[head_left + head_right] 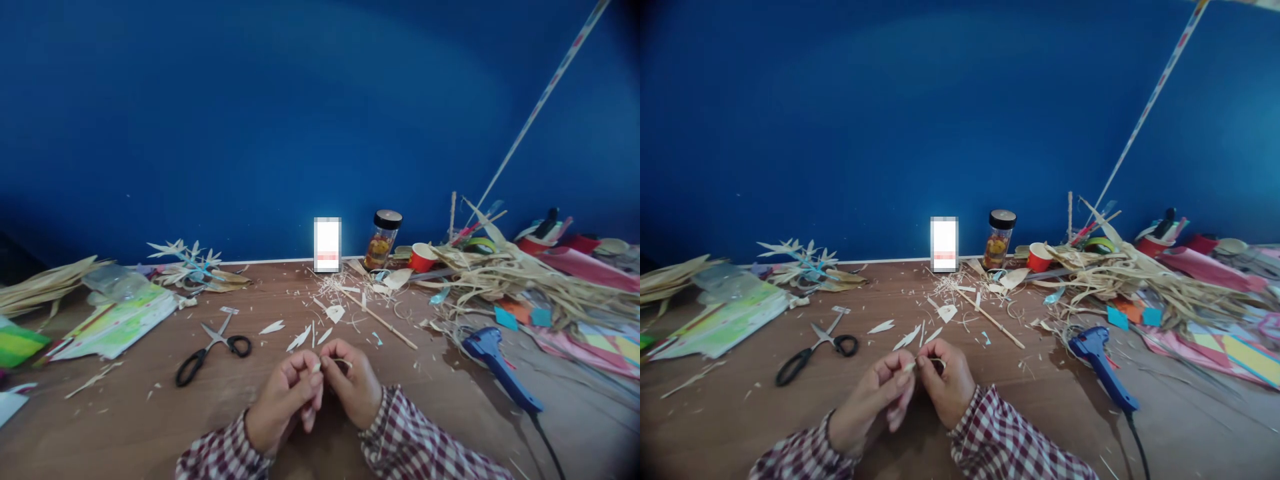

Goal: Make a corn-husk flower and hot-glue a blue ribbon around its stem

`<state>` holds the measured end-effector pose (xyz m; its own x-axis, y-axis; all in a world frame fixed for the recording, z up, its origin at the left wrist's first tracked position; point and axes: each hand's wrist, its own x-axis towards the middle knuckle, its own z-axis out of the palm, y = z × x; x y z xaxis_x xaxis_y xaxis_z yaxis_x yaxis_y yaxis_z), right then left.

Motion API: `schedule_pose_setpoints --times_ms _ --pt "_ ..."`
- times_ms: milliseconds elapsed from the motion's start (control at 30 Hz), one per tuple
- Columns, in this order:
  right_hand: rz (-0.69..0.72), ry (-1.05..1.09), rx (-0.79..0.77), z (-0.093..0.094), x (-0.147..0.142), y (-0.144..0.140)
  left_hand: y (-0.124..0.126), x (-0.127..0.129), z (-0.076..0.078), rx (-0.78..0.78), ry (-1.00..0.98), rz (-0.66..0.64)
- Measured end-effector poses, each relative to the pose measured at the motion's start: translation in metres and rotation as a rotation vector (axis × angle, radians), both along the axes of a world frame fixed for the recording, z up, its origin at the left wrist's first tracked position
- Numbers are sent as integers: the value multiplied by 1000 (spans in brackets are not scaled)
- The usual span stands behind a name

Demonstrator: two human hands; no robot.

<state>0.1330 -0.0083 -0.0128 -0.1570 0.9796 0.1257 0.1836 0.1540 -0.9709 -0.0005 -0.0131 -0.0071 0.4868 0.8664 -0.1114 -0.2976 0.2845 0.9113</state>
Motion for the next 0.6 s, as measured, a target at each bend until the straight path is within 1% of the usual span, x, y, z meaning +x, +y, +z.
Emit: schedule_pose_setpoints --times_ms 67,100,133,167,200,233,300,333,367,400,433,500,600 --pt "12 24 -4 2 -1 -2 0 -2 0 -83 -207 -24" --pt "11 25 -1 3 -2 -2 0 -3 1 -107 -250 -43" --pt "4 14 5 4 -2 -2 1 -5 1 -115 -243 -72" --pt "-7 -5 17 4 -2 -2 2 -6 1 -109 -177 -108" --pt "-21 -28 33 5 -2 -2 3 -7 2 -84 -58 -127" --pt "-36 -50 49 5 -1 -1 5 -8 2 -31 94 -118" --pt "-71 -85 78 4 0 0 7 -8 4 144 403 -10" --pt "-85 -98 89 4 1 1 7 -7 5 237 515 50" --pt "-93 -108 98 4 2 2 6 -7 6 307 589 94" --pt "-95 -116 104 4 3 2 5 -6 6 346 626 106" --pt "-92 -117 104 3 3 3 4 -5 6 352 635 89" --pt "-84 -94 80 2 4 3 1 -5 6 308 577 26" --pt "-74 -5 1 0 5 5 -3 -6 6 236 324 -37"
